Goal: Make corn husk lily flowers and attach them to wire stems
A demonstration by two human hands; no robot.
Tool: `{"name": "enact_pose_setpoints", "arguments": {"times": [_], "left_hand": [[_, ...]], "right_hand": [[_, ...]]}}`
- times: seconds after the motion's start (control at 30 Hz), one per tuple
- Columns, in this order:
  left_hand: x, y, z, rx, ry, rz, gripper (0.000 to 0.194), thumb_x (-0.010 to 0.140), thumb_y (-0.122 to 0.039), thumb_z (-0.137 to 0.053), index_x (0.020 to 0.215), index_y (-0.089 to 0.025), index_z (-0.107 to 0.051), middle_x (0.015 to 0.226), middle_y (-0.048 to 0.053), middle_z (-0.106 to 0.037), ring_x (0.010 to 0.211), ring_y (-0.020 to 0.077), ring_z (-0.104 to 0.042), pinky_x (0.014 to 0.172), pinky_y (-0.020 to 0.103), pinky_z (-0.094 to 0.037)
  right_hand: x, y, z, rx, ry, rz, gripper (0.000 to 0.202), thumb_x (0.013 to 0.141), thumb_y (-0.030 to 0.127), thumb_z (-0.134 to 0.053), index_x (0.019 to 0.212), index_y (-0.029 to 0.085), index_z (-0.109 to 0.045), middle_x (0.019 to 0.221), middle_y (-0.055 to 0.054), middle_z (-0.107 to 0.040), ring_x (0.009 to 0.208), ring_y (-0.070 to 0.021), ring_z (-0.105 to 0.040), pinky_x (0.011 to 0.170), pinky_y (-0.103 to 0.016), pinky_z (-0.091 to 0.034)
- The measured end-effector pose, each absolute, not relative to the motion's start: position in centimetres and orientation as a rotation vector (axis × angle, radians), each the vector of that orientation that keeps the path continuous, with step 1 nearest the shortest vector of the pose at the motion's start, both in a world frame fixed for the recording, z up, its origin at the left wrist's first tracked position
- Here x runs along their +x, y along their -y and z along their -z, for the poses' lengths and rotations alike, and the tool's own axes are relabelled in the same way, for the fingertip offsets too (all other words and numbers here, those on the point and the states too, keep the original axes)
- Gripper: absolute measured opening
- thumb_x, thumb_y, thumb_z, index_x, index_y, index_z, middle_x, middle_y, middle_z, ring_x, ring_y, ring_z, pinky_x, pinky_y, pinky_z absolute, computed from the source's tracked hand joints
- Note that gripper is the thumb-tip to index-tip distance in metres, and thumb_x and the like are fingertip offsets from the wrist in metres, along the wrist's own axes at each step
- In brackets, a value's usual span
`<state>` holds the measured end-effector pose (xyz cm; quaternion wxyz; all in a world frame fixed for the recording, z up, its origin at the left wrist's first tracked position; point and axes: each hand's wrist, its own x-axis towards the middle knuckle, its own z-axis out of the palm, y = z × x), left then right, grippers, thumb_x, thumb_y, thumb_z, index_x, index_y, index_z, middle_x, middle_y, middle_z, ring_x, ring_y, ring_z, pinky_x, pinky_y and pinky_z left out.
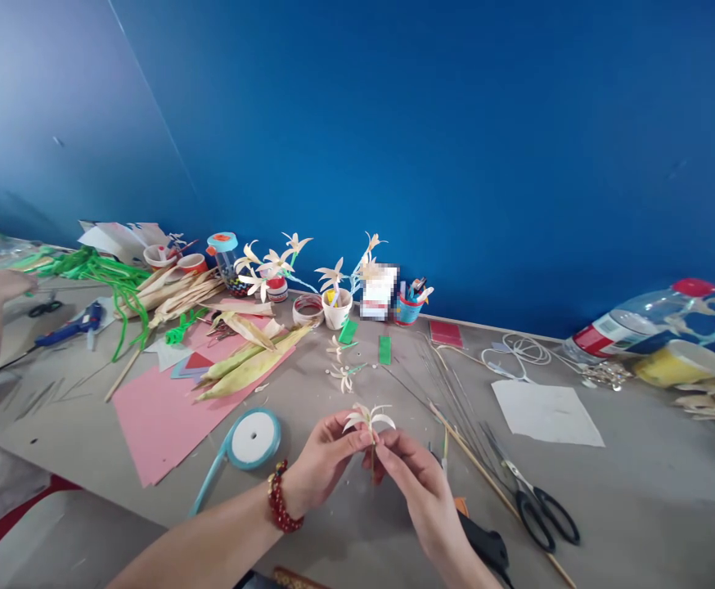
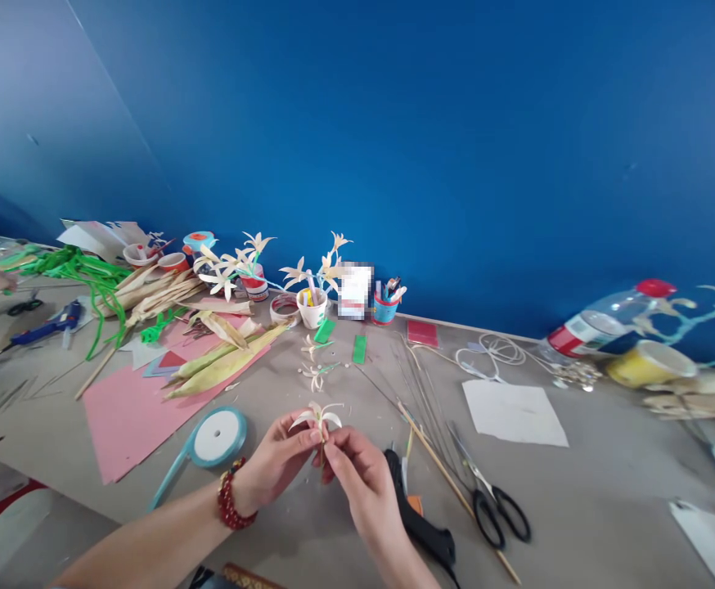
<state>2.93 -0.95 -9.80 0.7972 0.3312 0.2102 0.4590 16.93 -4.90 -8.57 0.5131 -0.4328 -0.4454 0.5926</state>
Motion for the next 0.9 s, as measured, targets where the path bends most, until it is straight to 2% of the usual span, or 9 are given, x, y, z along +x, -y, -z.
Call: {"name": "enact_pose_setpoints", "arguments": {"times": [0.3, 0.67, 0.9], "left_hand": [[2.77, 0.97, 10.05, 0.714, -0.434, -0.966, 0.018, 0.077, -0.027, -0.073, 0.070, -0.014, -0.062, 0.070, -0.001, -0.048, 0.059, 0.0114, -0.050, 0.054, 0.028, -0.049], [2.81, 1.17, 9.99, 0.743, -0.446, -0.973, 0.016, 0.075, -0.026, -0.075, 0.069, -0.013, -0.067, 0.074, 0.001, -0.052, 0.062, 0.0123, -0.055, 0.058, 0.028, -0.049], [2.77, 1.09, 9.82, 0.740, -0.463, -0.967, 0.014, 0.075, -0.026, -0.075, 0.073, -0.013, -0.069, 0.079, 0.003, -0.061, 0.061, 0.0134, -0.057, 0.057, 0.030, -0.051]], "right_hand": [[17.01, 4.84, 9.40, -1.046, 1.084, -1.415, 0.029, 0.083, 0.046, -0.067, 0.077, 0.018, -0.061, 0.069, -0.001, -0.054, 0.061, -0.0131, -0.047, 0.059, -0.025, -0.042], [17.10, 4.76, 9.01, -1.031, 1.078, -1.400, 0.031, 0.083, 0.046, -0.066, 0.074, 0.018, -0.059, 0.067, -0.001, -0.056, 0.062, -0.0142, -0.047, 0.059, -0.025, -0.041], [17.11, 4.57, 8.98, -1.001, 1.064, -1.445, 0.028, 0.084, 0.044, -0.066, 0.075, 0.018, -0.061, 0.068, 0.000, -0.055, 0.061, -0.0130, -0.046, 0.058, -0.024, -0.040]]}}
